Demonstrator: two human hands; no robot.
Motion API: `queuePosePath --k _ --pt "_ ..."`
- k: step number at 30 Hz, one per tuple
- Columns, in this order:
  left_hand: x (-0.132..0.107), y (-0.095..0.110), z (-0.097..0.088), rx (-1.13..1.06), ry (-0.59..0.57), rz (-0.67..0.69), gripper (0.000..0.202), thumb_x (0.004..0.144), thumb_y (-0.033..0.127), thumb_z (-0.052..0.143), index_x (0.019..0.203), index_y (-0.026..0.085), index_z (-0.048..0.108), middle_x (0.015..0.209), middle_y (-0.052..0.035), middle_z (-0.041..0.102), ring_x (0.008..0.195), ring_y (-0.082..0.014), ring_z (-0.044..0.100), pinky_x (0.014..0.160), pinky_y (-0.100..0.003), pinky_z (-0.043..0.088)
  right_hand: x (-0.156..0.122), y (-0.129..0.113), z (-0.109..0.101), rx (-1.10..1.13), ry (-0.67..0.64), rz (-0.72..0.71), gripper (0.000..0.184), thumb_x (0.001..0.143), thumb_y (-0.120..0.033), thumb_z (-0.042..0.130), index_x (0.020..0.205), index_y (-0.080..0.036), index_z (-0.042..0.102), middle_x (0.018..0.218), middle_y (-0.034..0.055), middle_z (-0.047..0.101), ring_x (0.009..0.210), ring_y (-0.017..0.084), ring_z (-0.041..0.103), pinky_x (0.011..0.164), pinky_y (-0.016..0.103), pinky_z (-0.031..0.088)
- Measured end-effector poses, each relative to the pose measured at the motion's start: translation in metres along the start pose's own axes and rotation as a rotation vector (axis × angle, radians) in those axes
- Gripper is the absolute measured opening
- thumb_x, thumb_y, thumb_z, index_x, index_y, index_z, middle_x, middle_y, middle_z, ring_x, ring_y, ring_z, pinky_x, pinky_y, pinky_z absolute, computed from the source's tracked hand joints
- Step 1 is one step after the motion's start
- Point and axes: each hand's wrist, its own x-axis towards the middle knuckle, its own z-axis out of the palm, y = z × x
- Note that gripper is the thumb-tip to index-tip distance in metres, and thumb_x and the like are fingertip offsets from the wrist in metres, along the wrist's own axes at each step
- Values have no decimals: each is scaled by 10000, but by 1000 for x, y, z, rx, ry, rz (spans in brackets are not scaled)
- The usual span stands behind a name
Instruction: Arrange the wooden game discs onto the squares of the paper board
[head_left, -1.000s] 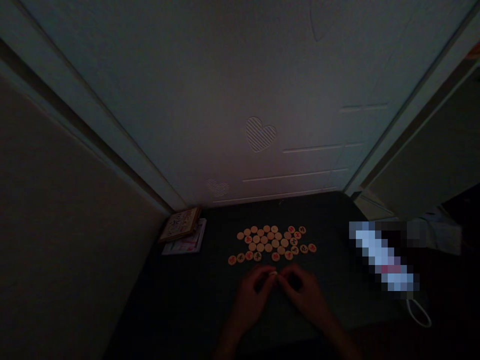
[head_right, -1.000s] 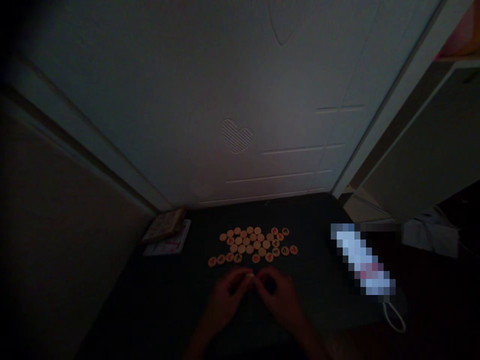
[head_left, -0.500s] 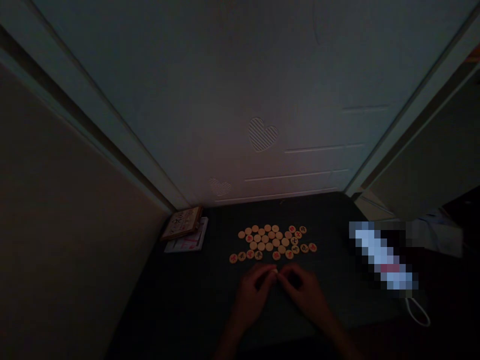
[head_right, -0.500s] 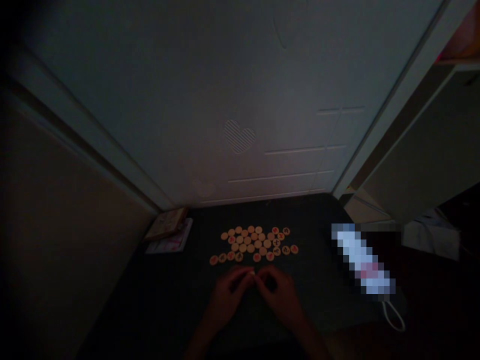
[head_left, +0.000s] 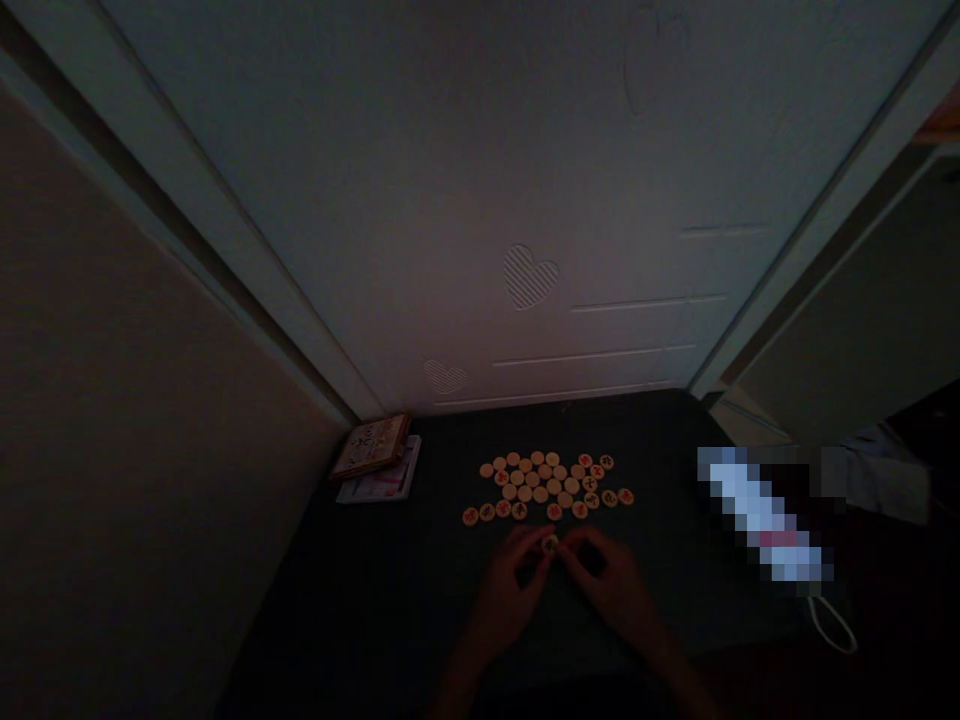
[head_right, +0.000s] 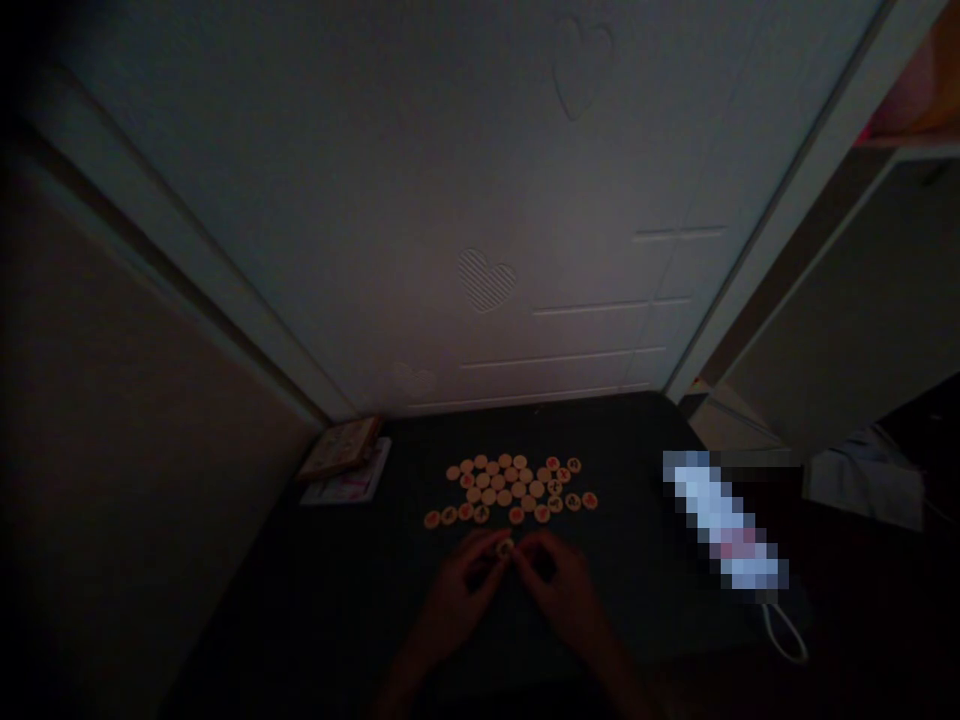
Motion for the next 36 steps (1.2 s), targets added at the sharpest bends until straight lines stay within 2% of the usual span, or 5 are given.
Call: queuePosePath --k 4,7,13,19,36 --pt "-2 -2 4 27 38 -5 333 953 291 616 1281 300 673 1234 -60 678 1082 -207 691 948 -359 596 0 0 0 -14 8 -16 200 937 -401 621 934 -223 714 888 28 771 820 189 715 770 283 534" --pt "-5 2 -7 133 106 -13 324 948 323 625 1267 303 678 1189 -54 684 1006 -203 703 923 -369 600 -1 0 0 -29 39 -16 218 926 -418 628 931 -222 723 875 35 772 813 196 718 752 281 545" --pt "-10 -9 -76 482 362 22 318 937 401 622 1228 294 693 1217 -64 639 1050 -241 671 941 -424 577 -1 3 0 -56 42 -14 243 932 -438 609 922 -224 725 875 39 772 810 202 722 735 284 553" --pt "-9 -40 -125 735 347 125 298 930 382 611 1193 284 713 1135 -76 657 1085 -279 626 968 -492 547 -2 3 0 -86 26 7 257 943 -452 593 921 -230 719 870 38 770 807 210 720 746 299 545" --pt "-6 -46 -123 867 252 159 326 951 326 598 1271 299 652 1400 -76 582 1305 -309 526 1092 -561 450 -1 6 2 -116 43 -9 270 946 -473 583 919 -239 714 867 37 767 801 207 710 757 309 541"
